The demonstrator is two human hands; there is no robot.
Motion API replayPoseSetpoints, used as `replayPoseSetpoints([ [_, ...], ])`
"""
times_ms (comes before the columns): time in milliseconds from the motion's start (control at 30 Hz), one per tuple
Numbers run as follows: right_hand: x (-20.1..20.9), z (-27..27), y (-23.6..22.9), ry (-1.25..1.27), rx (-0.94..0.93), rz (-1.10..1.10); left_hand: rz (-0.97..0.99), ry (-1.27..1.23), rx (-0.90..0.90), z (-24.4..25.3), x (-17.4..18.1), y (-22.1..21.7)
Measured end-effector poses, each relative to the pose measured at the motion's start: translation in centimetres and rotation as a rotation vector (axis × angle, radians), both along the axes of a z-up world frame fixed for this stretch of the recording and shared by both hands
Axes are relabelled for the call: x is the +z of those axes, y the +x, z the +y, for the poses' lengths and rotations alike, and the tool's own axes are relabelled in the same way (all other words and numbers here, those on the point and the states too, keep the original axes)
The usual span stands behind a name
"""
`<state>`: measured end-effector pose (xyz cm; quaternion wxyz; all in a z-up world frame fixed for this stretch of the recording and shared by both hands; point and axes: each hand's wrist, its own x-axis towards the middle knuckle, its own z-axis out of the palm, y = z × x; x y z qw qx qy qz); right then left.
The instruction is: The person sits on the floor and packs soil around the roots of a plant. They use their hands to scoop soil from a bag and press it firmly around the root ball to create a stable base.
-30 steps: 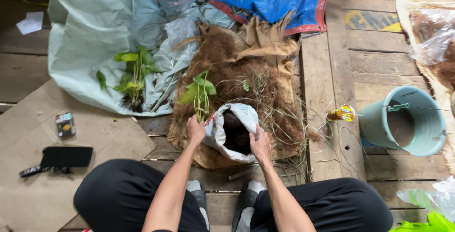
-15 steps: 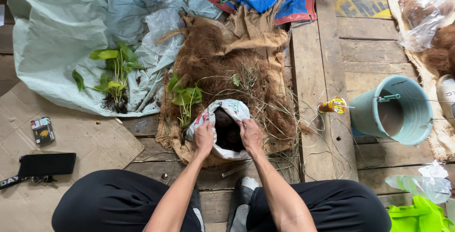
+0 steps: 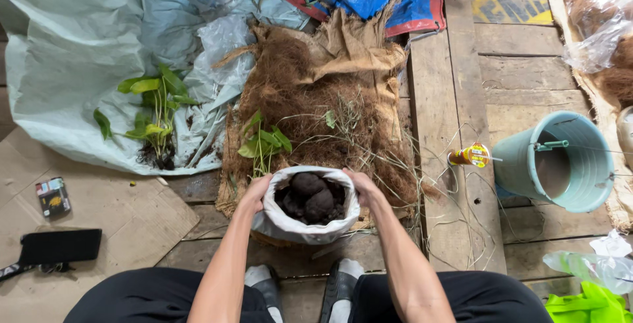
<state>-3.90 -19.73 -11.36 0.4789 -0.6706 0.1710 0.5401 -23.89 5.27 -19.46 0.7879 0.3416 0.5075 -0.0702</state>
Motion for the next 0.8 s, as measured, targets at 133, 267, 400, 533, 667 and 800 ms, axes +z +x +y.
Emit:
replayPoseSetpoints([
  [133,-3.0,1.3,-1.2,-0.11,0.003,-0.076,0.085,0.281,-0.086,-0.7,-1.9,-1.8],
  [267,-6.1,0.5,-2.2,0.016,0.0,-0.22,0.062,0.615,-0.335,-1.7,-1.3,-2.0],
  [400,-7.3,-0.1,-1.9,0.043,0.06,-0.39,0.086,0.652,-0.38,-2.4,0.8,-1.8],
  [533,-7.4,0.9,-3.0,-0.182,0.135,-0.591,0.262,0.679,-0.311,-3.3,1.2,-1.6],
  [667,-6.8,1.7,-5.2,-0.344,0.216,-0.796,0.096,0.927,-0.315,-4.4,0.0,-2.7],
  [800,-6.2,1.8,-6.6,-0.223,0.104,-0.819,0.223,0.833,-0.232,-4.1,-0.6,-3.6],
])
